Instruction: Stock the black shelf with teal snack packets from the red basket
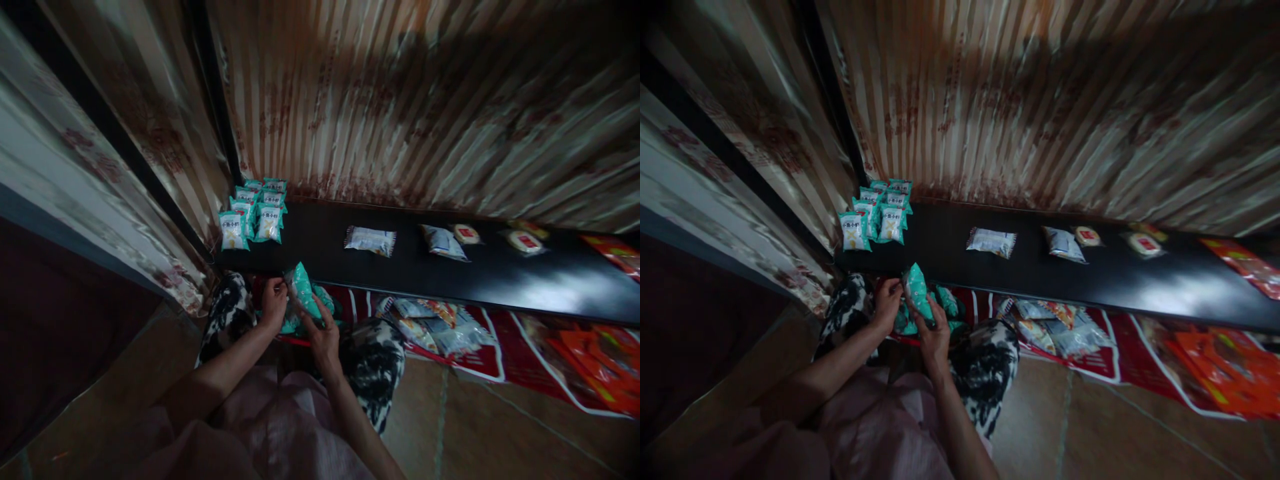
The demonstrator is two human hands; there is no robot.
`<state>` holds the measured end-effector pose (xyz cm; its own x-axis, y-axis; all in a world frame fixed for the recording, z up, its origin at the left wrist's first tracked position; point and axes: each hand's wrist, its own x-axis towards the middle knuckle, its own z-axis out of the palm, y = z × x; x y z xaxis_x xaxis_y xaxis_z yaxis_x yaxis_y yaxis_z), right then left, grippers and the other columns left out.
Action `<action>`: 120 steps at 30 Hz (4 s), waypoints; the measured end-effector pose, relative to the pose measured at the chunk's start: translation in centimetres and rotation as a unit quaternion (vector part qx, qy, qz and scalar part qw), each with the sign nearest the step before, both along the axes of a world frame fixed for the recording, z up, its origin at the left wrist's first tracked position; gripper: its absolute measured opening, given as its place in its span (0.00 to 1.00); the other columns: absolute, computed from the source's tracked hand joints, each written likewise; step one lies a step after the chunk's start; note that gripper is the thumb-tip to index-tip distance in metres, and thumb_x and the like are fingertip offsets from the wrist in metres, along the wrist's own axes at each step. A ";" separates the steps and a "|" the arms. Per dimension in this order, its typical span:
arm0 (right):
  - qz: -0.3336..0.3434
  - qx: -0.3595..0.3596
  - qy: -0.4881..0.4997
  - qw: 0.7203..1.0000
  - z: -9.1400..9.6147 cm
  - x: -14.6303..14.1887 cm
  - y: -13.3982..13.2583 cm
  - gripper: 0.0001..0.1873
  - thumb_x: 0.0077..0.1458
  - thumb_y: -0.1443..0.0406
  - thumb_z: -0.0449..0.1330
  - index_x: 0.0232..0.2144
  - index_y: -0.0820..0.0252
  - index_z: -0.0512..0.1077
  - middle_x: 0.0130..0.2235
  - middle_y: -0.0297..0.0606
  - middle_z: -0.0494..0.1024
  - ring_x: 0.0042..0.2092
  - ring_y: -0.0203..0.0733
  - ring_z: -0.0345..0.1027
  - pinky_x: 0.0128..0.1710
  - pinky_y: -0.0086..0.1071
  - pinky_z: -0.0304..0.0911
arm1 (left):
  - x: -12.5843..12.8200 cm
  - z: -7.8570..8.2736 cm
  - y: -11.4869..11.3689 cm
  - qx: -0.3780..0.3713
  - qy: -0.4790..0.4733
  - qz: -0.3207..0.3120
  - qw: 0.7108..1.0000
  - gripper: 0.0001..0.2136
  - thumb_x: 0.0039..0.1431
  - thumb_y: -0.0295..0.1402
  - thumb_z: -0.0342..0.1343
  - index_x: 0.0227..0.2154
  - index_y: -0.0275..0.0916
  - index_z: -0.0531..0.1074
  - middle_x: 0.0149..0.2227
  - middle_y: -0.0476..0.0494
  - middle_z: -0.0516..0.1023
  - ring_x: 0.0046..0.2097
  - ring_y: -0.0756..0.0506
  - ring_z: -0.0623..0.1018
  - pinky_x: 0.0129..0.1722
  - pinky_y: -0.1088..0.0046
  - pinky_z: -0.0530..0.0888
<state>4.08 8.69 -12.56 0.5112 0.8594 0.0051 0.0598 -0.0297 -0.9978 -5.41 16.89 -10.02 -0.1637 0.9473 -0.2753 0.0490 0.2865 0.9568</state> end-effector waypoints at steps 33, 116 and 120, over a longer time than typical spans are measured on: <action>0.071 0.136 -0.394 0.906 2.4 -1.1 -0.4 0.27 0.51 0.75 0.50 0.52 0.52 0.67 0.52 0.42 0.65 0.52 0.46 0.60 0.49 0.47 0.62 | -0.9 1.9 0.3 -0.029 -0.187 0.005 0.982 0.18 0.46 0.47 0.59 0.36 0.39 0.73 0.32 0.49 0.77 0.33 0.50 0.75 0.34 0.76 0.70; 0.078 -0.099 0.132 0.983 2.8 0.4 1.2 0.31 0.46 0.46 0.61 0.46 0.62 0.71 0.42 0.43 0.79 0.43 0.50 0.72 0.43 0.37 0.67 | -2.6 2.1 -1.8 -0.111 -0.090 -0.167 0.975 0.35 0.40 0.43 0.65 0.52 0.31 0.66 0.55 0.33 0.70 0.58 0.36 0.67 0.56 0.65 0.64; 0.103 -0.105 0.154 0.977 3.4 0.6 1.1 0.32 0.46 0.48 0.62 0.49 0.61 0.69 0.47 0.43 0.77 0.49 0.50 0.70 0.48 0.37 0.65 | -2.5 1.9 -1.5 -0.089 -0.091 -0.174 0.977 0.33 0.40 0.44 0.64 0.50 0.33 0.69 0.51 0.36 0.73 0.55 0.36 0.70 0.54 0.65 0.66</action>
<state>4.72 9.81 -9.13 0.2760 0.9099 -0.3096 -0.2161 -0.2551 -0.9425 -7.93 15.43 -8.08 0.2261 0.8712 -0.4357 0.0077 0.4457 0.8952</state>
